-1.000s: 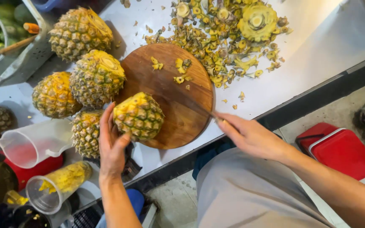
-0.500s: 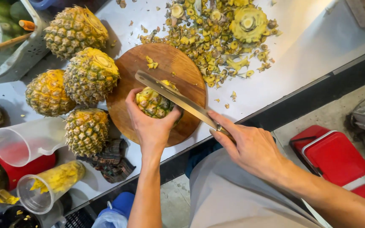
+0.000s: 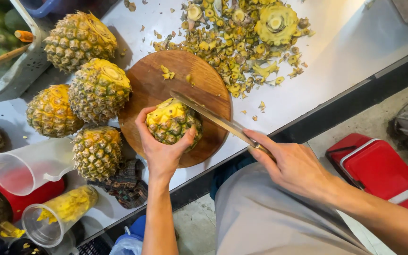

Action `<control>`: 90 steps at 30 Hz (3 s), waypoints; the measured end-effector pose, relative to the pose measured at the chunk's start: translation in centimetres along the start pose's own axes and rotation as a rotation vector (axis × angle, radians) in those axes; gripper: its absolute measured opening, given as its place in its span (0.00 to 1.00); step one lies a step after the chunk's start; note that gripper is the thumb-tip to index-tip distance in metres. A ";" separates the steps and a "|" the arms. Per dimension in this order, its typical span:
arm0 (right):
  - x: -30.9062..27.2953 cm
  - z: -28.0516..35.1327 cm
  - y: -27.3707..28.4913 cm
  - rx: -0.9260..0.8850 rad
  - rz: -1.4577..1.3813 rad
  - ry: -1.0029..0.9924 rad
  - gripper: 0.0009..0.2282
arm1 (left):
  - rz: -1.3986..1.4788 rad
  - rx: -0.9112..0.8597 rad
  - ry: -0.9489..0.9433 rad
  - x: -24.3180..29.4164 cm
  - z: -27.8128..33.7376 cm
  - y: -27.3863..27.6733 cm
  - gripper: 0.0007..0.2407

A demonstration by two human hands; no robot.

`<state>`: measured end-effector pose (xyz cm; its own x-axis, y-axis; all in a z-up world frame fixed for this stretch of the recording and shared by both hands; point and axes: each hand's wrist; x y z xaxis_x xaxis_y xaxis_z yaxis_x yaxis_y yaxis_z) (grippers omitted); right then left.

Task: Peeling and removing eyes from pineapples using a knife on a cutting board.

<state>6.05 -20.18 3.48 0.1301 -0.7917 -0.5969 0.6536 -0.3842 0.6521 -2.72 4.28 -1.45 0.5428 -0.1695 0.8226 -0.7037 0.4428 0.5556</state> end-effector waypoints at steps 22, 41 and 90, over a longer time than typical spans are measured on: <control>-2.1 -4.0 -2.1 0.003 -0.016 0.144 0.21 | 0.094 -0.089 -0.133 -3.0 -1.0 0.9 0.41; -3.1 -4.6 -2.5 -0.016 -0.093 0.218 0.22 | 0.207 -0.179 -0.067 -5.1 -2.2 2.4 0.41; 0.2 0.8 -1.3 0.208 0.083 0.173 0.24 | -0.109 0.073 -0.264 1.7 3.6 -1.6 0.39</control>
<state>4.61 -20.21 2.94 0.3139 -0.7383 -0.5969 0.4705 -0.4251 0.7732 -2.34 0.14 -0.55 0.4858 -0.4401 0.7552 -0.6840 0.3465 0.6420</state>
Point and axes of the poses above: each hand's wrist, its own z-axis away from the middle knuckle, its own y-axis out of the back of the hand, x = y × z, and after that the axes turned 15 degrees about x, right-handed
